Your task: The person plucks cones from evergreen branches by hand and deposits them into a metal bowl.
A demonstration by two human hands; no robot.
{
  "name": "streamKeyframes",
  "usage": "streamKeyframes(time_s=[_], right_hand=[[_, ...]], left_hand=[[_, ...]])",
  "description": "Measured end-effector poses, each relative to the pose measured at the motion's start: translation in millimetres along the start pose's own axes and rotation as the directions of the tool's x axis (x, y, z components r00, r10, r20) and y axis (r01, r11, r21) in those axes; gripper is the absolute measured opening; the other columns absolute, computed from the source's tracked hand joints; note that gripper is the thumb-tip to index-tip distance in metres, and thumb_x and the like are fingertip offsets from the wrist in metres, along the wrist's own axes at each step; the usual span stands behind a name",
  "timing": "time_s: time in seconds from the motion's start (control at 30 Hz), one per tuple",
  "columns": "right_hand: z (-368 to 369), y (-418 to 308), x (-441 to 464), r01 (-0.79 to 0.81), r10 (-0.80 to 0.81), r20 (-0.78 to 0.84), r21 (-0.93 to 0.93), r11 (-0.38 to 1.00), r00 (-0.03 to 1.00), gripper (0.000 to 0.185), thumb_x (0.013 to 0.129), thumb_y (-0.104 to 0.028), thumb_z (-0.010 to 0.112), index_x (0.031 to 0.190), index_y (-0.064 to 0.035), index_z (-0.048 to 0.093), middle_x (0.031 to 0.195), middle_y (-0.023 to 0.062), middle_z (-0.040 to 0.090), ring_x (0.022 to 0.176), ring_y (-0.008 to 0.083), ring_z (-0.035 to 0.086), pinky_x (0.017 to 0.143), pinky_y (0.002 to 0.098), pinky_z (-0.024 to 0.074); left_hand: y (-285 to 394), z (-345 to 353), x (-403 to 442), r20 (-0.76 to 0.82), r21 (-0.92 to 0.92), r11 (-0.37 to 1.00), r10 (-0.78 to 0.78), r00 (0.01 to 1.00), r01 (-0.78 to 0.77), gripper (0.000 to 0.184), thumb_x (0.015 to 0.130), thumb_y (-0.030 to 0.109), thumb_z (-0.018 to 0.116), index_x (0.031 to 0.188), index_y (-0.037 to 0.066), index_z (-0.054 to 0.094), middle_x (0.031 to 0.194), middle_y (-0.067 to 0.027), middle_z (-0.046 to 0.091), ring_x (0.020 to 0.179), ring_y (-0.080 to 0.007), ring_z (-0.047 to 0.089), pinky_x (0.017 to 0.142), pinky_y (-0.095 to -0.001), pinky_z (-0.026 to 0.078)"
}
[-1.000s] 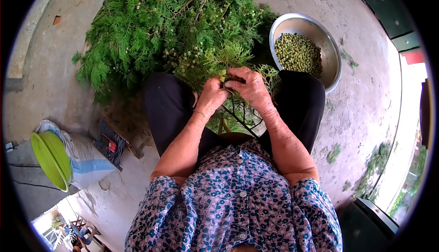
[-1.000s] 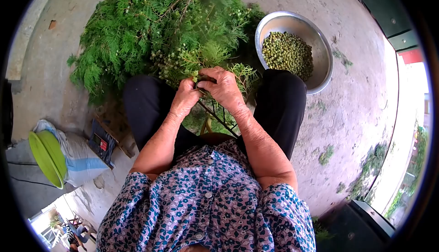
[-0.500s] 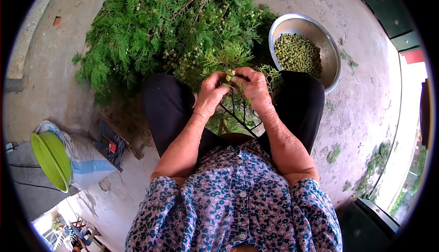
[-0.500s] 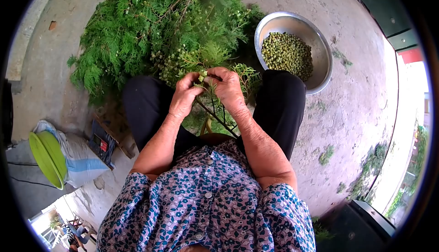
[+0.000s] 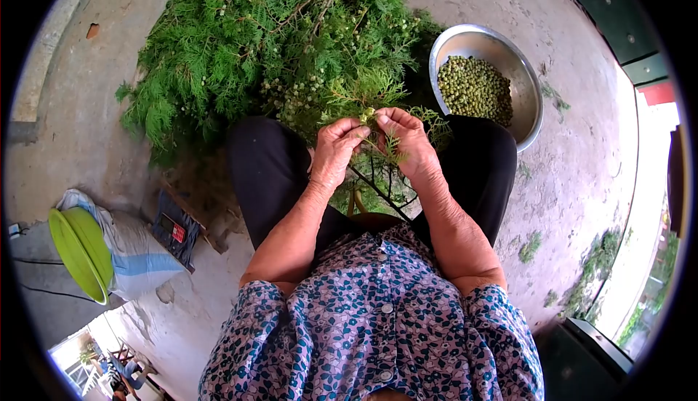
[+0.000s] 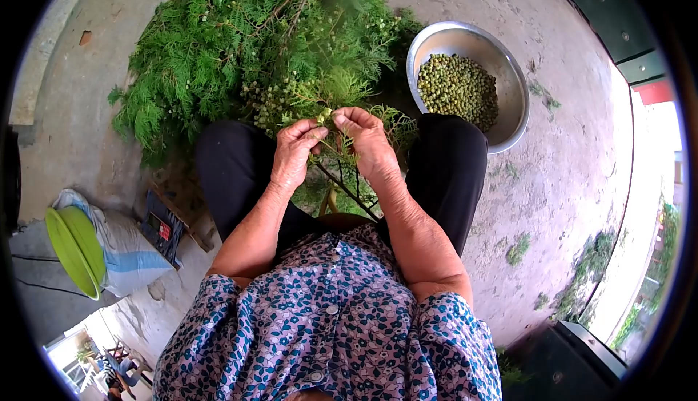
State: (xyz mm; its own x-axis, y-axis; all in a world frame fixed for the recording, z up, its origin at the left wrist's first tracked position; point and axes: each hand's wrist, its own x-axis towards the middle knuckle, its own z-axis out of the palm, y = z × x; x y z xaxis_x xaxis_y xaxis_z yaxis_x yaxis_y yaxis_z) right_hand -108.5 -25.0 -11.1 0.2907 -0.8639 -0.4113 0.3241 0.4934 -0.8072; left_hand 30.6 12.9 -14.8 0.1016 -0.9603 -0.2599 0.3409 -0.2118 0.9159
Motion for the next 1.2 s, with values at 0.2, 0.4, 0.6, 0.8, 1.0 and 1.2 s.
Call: streamKeyframes(time_s=[0.2,0.4,0.6,0.8,1.0,1.2], right_hand=[[-0.6,-15.6,-3.2,0.006,-0.012,0.019,0.263,0.965,1.0,0.009,0.082,-0.013,0.054,0.086,-0.0056,0.057,0.077,0.0015,0.057,0.062,0.011,0.051,0.051,0.0237,0.0401],[-3.6,1.7,3.1,0.16,-0.156,0.04,-0.111,0.981,0.987,0.013,0.082,-0.016,0.06,0.085,-0.0034,0.058,0.072,-0.002,0.055,0.062,0.0066,0.048,0.052,0.0206,0.0386],[1.3,-4.2,-3.7,0.057,-0.057,-0.003,-0.099,0.993,0.998,0.013,0.082,-0.017,0.06,0.083,-0.0045,0.059,0.071,-0.004,0.055,0.061,0.0053,0.047,0.053,0.02,0.0391],[2.2,-1.5,-3.3,0.083,-0.08,0.036,-0.108,0.991,0.996,0.015,0.085,-0.016,0.056,0.085,-0.0016,0.057,0.069,-0.0013,0.052,0.061,0.0078,0.048,0.051,0.0225,0.04],[5.5,-8.2,-8.1,-0.138,0.137,0.032,0.026,0.99,0.99,0.024,0.086,-0.025,0.055,0.092,-0.0028,0.057,0.073,-0.0005,0.052,0.059,0.0082,0.045,0.05,0.0202,0.0388],[-2.0,0.8,-2.6,-0.203,0.188,0.091,0.2,0.959,0.978,0.021,0.087,-0.026,0.052,0.086,-0.0052,0.057,0.074,0.0008,0.05,0.059,0.0101,0.043,0.046,0.023,0.0355]], left_hand=[[-5.3,-3.5,1.7,0.064,0.293,0.946,0.126,0.99,-0.139,0.011,0.08,0.01,0.061,0.081,-0.001,0.06,0.057,0.0062,0.044,0.052,-0.0021,0.036,0.046,-0.0186,0.031],[-4.8,-0.1,-1.9,0.047,0.465,0.849,0.257,0.965,-0.249,0.011,0.078,0.006,0.061,0.085,-0.003,0.061,0.059,0.0069,0.044,0.052,-0.0016,0.035,0.045,-0.0176,0.03],[2.7,0.0,-0.9,-0.017,0.042,0.999,0.008,1.0,-0.007,0.015,0.077,0.007,0.06,0.089,-0.002,0.063,0.069,0.001,0.057,0.059,-0.0047,0.047,0.053,-0.0196,0.039],[-1.7,-4.7,2.2,-0.017,-0.024,0.995,-0.097,0.995,0.096,0.014,0.077,0.008,0.061,0.088,0.001,0.064,0.073,-0.0005,0.06,0.06,-0.0068,0.05,0.053,-0.0203,0.04],[3.5,-3.3,0.7,0.009,-0.077,0.985,-0.155,0.988,0.155,0.009,0.075,0.007,0.063,0.083,0.003,0.065,0.069,0.0012,0.06,0.058,-0.0055,0.049,0.05,-0.0193,0.037],[-2.0,-10.3,3.6,0.098,-0.121,0.976,-0.171,0.98,0.182,0.01,0.075,0.006,0.063,0.084,0.004,0.065,0.07,0.0004,0.06,0.058,-0.0065,0.051,0.05,-0.0185,0.037]])
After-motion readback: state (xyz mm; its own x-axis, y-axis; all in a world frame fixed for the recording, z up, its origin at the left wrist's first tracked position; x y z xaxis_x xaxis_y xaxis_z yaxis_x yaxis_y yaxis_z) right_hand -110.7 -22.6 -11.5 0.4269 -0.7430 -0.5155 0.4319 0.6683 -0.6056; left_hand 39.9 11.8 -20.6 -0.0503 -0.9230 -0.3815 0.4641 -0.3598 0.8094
